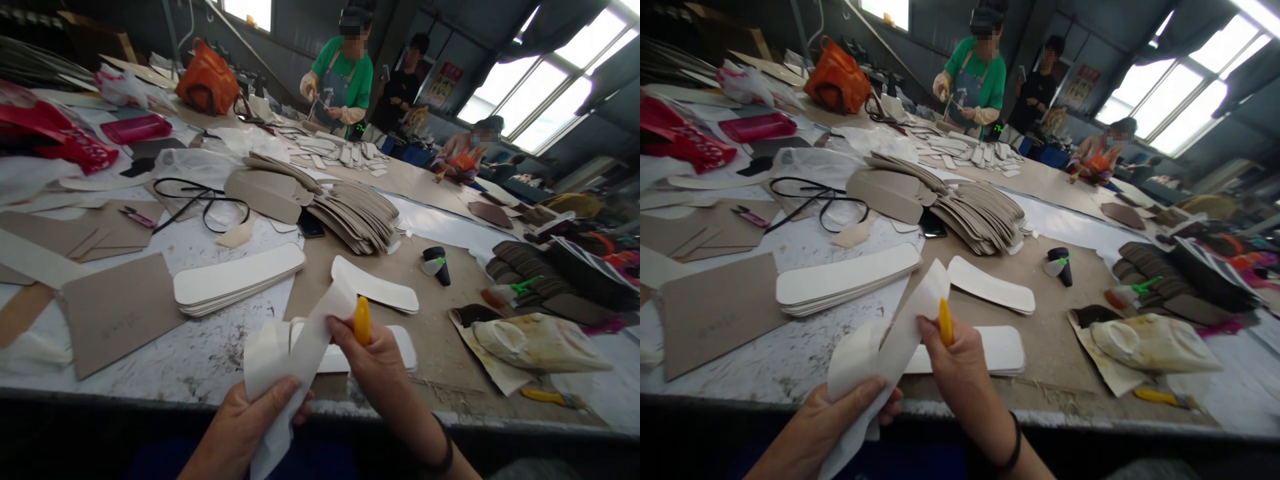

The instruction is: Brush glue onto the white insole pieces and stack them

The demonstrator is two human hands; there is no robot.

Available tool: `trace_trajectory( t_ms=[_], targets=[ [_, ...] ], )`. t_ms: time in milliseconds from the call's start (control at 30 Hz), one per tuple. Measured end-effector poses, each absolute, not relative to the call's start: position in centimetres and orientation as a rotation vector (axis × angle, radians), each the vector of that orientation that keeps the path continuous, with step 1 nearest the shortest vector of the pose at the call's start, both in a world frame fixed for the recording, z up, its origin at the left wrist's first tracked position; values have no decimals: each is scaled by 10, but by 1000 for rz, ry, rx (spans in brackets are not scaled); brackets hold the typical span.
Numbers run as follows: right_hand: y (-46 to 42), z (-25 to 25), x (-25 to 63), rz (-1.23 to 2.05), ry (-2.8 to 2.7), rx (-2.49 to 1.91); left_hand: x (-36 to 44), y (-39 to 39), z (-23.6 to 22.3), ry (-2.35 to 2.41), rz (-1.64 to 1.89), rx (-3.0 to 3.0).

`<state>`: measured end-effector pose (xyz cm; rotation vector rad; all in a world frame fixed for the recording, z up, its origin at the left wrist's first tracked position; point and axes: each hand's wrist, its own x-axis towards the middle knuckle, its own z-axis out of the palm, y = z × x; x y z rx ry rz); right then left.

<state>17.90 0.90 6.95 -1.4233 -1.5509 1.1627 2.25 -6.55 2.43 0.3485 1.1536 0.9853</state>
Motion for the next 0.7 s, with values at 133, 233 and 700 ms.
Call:
trace_trajectory(
  t_ms=[133, 233, 700],
  targets=[
    [16, 93, 197, 1262, -1401, -1327, 14, -67, 31, 1192, 999, 234],
    [16, 114, 214, 1357, -1306, -1272, 11, -66, 22, 1179, 1026, 253],
    [44, 97, 230, 1542, -2357, -1596, 23, -29, -4, 1603, 927, 561]
  ],
)
